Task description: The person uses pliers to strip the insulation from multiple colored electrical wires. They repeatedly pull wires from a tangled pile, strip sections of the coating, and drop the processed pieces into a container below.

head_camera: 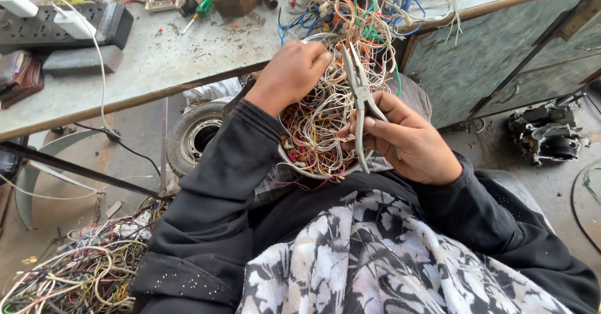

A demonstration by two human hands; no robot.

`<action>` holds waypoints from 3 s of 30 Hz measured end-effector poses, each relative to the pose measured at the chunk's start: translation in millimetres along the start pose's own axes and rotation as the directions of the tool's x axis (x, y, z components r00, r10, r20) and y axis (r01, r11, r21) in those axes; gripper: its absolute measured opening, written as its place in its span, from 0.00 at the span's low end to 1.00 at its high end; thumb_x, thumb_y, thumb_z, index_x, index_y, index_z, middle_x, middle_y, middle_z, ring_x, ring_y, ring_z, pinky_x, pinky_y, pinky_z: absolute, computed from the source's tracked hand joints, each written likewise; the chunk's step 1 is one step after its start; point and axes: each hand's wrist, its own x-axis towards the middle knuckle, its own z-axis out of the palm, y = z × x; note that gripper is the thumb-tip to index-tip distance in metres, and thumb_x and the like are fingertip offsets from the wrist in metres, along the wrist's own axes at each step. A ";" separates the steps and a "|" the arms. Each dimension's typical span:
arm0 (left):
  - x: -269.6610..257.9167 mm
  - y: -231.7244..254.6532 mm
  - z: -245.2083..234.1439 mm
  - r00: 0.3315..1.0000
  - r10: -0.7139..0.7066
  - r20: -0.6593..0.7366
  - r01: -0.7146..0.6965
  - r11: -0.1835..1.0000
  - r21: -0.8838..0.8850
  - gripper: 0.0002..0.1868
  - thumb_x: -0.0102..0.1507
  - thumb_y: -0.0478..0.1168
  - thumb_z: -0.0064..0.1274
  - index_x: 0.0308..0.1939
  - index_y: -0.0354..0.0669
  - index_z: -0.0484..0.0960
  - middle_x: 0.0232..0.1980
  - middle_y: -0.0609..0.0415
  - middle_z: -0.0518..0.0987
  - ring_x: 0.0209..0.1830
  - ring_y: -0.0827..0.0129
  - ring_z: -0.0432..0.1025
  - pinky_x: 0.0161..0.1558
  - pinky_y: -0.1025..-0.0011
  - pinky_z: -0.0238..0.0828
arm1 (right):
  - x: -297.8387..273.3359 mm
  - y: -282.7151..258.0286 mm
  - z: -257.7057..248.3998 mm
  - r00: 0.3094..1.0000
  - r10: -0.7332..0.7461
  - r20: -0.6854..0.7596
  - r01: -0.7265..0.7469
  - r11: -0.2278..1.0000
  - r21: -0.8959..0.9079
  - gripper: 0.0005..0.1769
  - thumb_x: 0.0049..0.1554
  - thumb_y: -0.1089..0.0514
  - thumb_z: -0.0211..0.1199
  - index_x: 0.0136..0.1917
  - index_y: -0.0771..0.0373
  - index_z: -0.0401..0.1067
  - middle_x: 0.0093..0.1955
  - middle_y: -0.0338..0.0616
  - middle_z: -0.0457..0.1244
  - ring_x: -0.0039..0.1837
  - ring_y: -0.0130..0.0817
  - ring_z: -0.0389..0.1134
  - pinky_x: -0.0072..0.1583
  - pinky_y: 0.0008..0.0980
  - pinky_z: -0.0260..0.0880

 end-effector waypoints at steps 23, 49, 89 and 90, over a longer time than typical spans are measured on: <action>-0.2 29.1 -8.2 0.990 -0.103 -0.095 0.092 0.989 -0.115 0.17 0.58 0.34 0.58 0.52 0.44 0.85 0.40 0.48 0.85 0.40 0.58 0.79 0.45 0.64 0.74 | 11.4 27.2 -9.8 0.995 0.095 -0.027 -0.091 0.987 0.136 0.18 0.67 0.65 0.51 0.70 0.62 0.60 0.59 0.46 0.65 0.61 0.38 0.69 0.63 0.46 0.71; -112.2 81.2 -49.5 0.941 -0.258 -0.217 0.111 0.845 -0.523 0.09 0.63 0.32 0.67 0.46 0.38 0.87 0.40 0.59 0.81 0.38 0.81 0.76 0.40 0.82 0.74 | 8.2 49.1 9.1 0.988 0.151 0.015 -0.134 0.910 -0.391 0.22 0.66 0.62 0.52 0.72 0.67 0.61 0.61 0.44 0.66 0.62 0.28 0.68 0.63 0.31 0.71; -137.4 71.6 -1.3 0.917 -0.393 -0.064 0.107 0.397 -0.912 0.08 0.66 0.31 0.61 0.49 0.34 0.83 0.46 0.57 0.80 0.41 0.79 0.79 0.41 0.80 0.78 | 11.1 62.5 1.2 0.965 0.223 0.140 -0.225 0.974 -0.002 0.25 0.73 0.44 0.46 0.70 0.66 0.61 0.55 0.47 0.64 0.56 0.34 0.65 0.59 0.35 0.66; -137.3 71.6 -1.5 0.918 -0.394 -0.052 0.118 0.397 -0.910 0.08 0.67 0.31 0.61 0.49 0.35 0.83 0.45 0.57 0.81 0.40 0.80 0.78 0.40 0.81 0.77 | 10.5 63.8 -1.1 0.965 0.221 0.139 -0.223 0.975 0.001 0.25 0.74 0.43 0.46 0.68 0.67 0.62 0.55 0.47 0.64 0.56 0.34 0.65 0.58 0.35 0.66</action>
